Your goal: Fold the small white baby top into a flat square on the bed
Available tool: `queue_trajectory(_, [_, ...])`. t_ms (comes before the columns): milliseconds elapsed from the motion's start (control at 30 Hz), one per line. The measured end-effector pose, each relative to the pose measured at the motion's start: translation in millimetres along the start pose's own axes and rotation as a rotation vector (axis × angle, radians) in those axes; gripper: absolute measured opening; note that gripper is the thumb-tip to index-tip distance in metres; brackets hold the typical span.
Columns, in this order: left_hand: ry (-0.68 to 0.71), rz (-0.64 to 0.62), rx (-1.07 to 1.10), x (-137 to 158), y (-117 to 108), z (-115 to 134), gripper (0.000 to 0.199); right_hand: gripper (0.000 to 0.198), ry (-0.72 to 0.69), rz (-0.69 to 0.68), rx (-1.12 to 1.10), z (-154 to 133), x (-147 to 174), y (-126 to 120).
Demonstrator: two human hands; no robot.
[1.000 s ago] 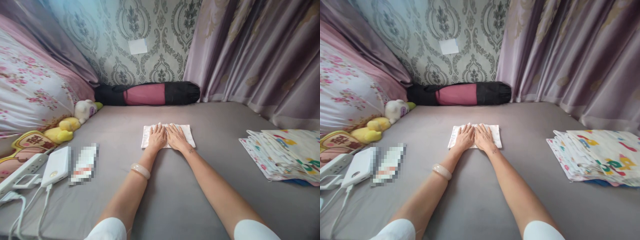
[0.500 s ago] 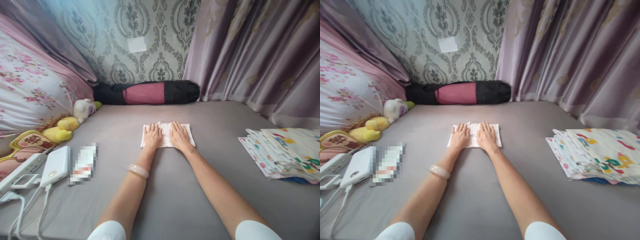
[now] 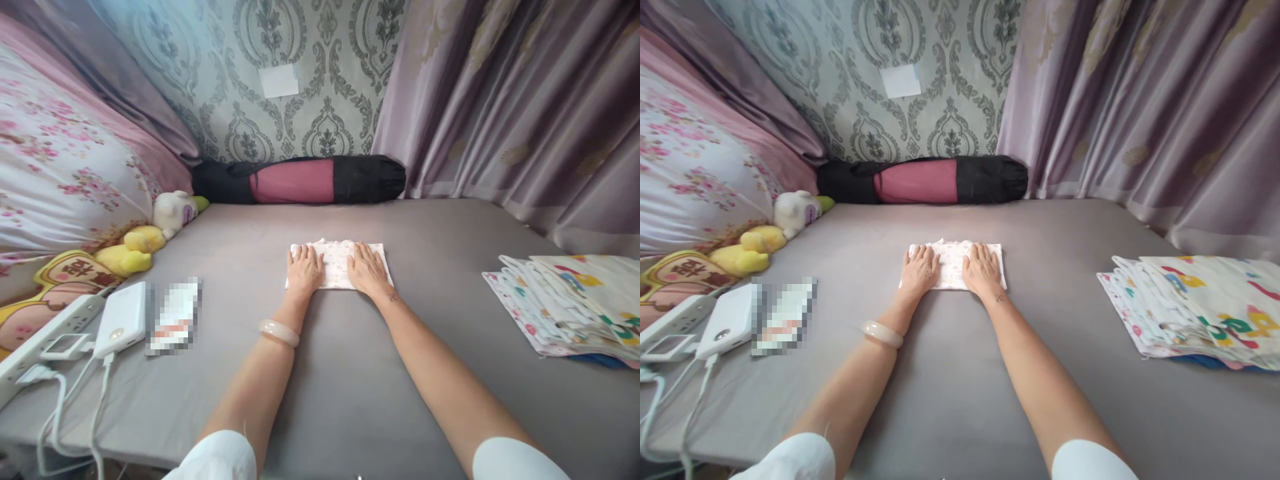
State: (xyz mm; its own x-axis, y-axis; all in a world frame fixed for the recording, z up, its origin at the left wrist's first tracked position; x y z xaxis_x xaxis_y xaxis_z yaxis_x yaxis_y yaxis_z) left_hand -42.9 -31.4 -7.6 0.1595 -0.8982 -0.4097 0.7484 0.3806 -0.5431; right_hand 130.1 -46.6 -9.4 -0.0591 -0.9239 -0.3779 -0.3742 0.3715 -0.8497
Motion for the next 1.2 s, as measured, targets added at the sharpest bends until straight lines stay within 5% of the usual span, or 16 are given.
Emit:
queue_trajectory(100, [-0.052, 0.068, -0.079, -1, -7, -3, 0.042, 0.057, 0.050, 0.053, 0.091, 10, 0, -7])
queue_trajectory(233, [0.000, -0.107, -0.508, -1, -6, -6, 0.056, 0.059, 0.131, -0.065, 0.244, 21, 1, -7])
queue_trajectory(333, [0.034, -0.159, -0.637, -1, -5, -6, 0.060, 0.059, 0.130, -0.121, 0.329, 21, 1, -7])
queue_trajectory(633, [0.037, -0.064, -0.609, -1, -13, -6, 0.058, 0.061, 0.163, -0.066, 0.337, 26, -2, -11])
queue_trajectory(867, [0.036, -0.122, -0.551, 0, -10, -12, 0.053, 0.065, 0.239, -0.128, 0.313, 37, -3, -7])
queue_trajectory(1000, [0.019, -0.029, -0.530, 1, -18, -7, 0.044, 0.065, 0.241, -0.135, 0.330, 33, -3, -11])
queue_trajectory(1200, [0.075, 0.023, -0.514, 5, -26, 1, 0.029, 0.058, 0.070, -0.067, 0.368, 10, -10, -10])
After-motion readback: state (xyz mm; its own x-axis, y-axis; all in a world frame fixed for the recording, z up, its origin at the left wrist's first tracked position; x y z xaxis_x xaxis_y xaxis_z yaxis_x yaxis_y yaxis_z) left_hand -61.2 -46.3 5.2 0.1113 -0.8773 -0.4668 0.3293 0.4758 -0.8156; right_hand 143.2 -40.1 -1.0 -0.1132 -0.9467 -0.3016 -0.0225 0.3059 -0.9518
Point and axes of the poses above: each hand's wrist, its own x-axis away from the middle knuckle, its own y-axis out of the palm, z = x × y, the point moved 4 cm from there along -x, towards the middle knuckle, and after that the axes turned 9 degrees about z, right-handed, at the moved point
